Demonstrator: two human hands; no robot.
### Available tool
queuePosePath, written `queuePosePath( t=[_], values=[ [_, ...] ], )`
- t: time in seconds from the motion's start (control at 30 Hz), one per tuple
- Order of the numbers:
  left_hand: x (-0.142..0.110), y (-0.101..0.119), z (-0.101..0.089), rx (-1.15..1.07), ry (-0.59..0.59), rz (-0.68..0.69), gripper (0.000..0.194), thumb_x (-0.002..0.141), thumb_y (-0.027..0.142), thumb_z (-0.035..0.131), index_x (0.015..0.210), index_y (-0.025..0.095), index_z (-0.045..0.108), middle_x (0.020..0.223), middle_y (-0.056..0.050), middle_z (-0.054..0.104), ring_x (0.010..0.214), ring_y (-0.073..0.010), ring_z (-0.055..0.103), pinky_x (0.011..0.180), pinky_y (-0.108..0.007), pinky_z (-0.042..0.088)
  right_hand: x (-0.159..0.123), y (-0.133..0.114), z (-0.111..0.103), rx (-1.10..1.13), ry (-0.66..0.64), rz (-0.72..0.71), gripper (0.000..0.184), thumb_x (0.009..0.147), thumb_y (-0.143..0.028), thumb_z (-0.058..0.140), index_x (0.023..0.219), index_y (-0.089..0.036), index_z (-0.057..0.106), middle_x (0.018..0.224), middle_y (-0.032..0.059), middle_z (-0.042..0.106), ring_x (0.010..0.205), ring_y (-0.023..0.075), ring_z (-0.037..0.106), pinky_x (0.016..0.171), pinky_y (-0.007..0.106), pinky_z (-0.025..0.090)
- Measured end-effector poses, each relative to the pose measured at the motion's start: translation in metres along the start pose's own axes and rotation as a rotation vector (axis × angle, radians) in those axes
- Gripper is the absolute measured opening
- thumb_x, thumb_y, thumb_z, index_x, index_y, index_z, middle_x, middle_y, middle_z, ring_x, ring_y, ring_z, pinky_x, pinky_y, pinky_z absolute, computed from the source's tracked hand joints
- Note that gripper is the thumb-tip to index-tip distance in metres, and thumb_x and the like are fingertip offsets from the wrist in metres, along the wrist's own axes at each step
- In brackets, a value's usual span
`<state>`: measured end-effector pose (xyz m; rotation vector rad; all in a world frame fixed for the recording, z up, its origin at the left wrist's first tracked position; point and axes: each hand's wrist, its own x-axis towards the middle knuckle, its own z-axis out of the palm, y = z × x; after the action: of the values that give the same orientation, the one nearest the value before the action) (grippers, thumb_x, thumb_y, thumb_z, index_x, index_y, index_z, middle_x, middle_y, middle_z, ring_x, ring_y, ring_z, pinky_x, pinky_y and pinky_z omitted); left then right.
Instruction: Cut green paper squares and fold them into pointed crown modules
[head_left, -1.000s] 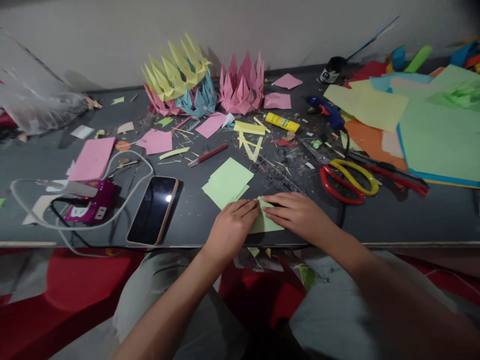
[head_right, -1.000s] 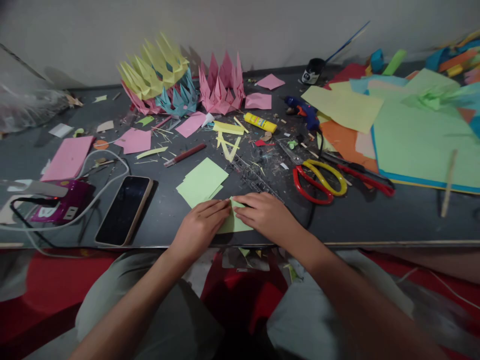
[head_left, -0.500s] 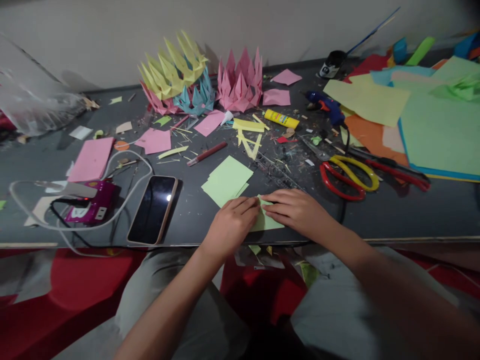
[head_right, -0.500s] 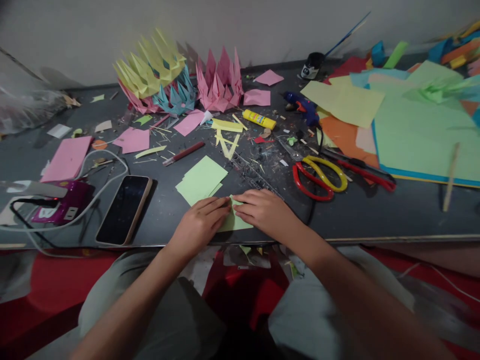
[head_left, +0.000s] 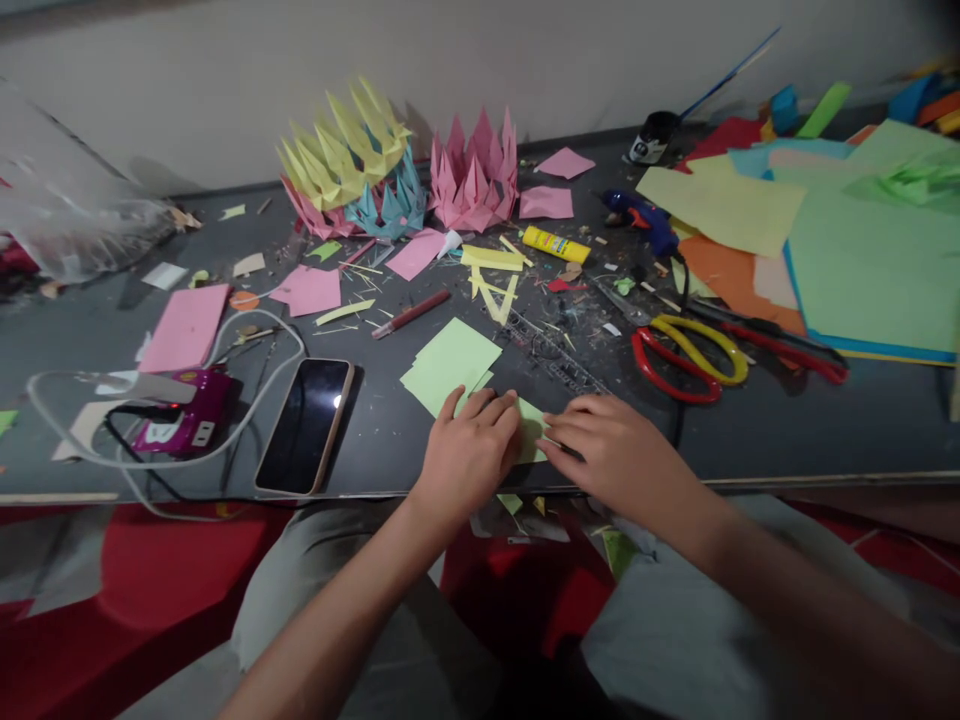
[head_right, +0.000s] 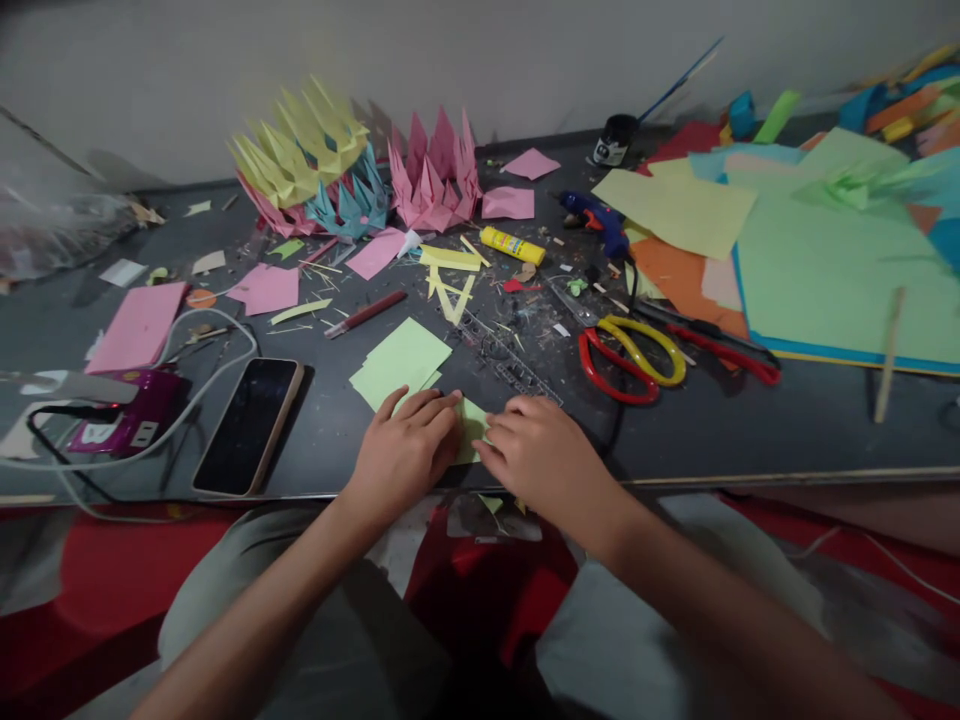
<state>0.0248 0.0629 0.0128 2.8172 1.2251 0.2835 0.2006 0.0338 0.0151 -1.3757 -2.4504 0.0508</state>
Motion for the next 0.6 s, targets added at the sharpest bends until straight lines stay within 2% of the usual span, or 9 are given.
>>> queuePosePath(
  t=[0.13, 0.27, 0.33, 0.43, 0.53, 0.6],
  values=[
    [-0.006, 0.003, 0.003, 0.014, -0.008, 0.017, 0.031, 0.09, 0.025, 0.041, 0.116, 0.012, 0.051, 0.12, -0.009, 0.059, 0.118, -0.0218, 0.047, 0.102, -0.042, 0.031, -0.006, -0.004, -0.004, -0.05, -0.06, 0.016, 0.025, 0.088, -0.023, 0.046, 0.073, -0.018, 0.067, 0.073, 0.0052, 0.069, 0.073, 0.0193, 0.057, 0.069, 0.034, 0.04],
    [-0.012, 0.006, 0.007, 0.0, -0.067, 0.014, 0.055, 0.087, 0.046, 0.04, 0.125, 0.006, 0.044, 0.134, -0.015, 0.046, 0.129, -0.026, 0.035, 0.105, -0.045, 0.027, 0.004, -0.002, 0.011, -0.096, 0.026, 0.066, 0.023, 0.089, -0.021, 0.045, 0.099, -0.015, 0.065, 0.072, 0.0048, 0.066, 0.066, 0.0174, 0.057, 0.062, 0.031, 0.037],
    [-0.015, 0.007, 0.01, -0.008, -0.101, 0.006, 0.068, 0.085, 0.055, 0.036, 0.132, 0.005, 0.036, 0.139, -0.016, 0.039, 0.132, -0.0273, 0.028, 0.106, -0.047, 0.025, 0.009, -0.002, 0.018, -0.142, -0.012, 0.046, 0.026, 0.088, -0.016, 0.046, 0.108, -0.014, 0.062, 0.072, 0.0046, 0.065, 0.066, 0.0176, 0.058, 0.061, 0.031, 0.037],
    [-0.024, 0.009, 0.011, -0.012, -0.116, 0.011, 0.076, 0.085, 0.061, 0.03, 0.137, 0.006, 0.028, 0.144, -0.015, 0.03, 0.134, -0.0278, 0.024, 0.107, -0.05, 0.02, 0.013, -0.003, 0.022, -0.19, -0.076, 0.054, 0.028, 0.085, -0.012, 0.049, 0.109, -0.015, 0.062, 0.074, 0.004, 0.065, 0.069, 0.0177, 0.059, 0.061, 0.03, 0.037],
    [-0.035, 0.012, 0.002, -0.011, -0.124, -0.012, 0.075, 0.084, 0.061, 0.035, 0.136, 0.008, 0.032, 0.142, -0.015, 0.033, 0.132, -0.0289, 0.029, 0.106, -0.052, 0.023, 0.014, -0.004, 0.021, -0.201, -0.093, 0.077, 0.028, 0.083, -0.013, 0.052, 0.11, -0.017, 0.062, 0.073, 0.0029, 0.065, 0.068, 0.0171, 0.06, 0.059, 0.03, 0.038],
    [-0.041, 0.013, -0.006, -0.006, -0.118, -0.098, 0.062, 0.085, 0.052, 0.043, 0.13, 0.009, 0.042, 0.135, -0.014, 0.045, 0.126, -0.0284, 0.04, 0.104, -0.051, 0.029, 0.014, -0.003, 0.02, -0.166, -0.099, 0.088, 0.028, 0.083, -0.016, 0.055, 0.11, -0.018, 0.062, 0.073, 0.0023, 0.065, 0.069, 0.0168, 0.061, 0.059, 0.029, 0.039]
  ],
)
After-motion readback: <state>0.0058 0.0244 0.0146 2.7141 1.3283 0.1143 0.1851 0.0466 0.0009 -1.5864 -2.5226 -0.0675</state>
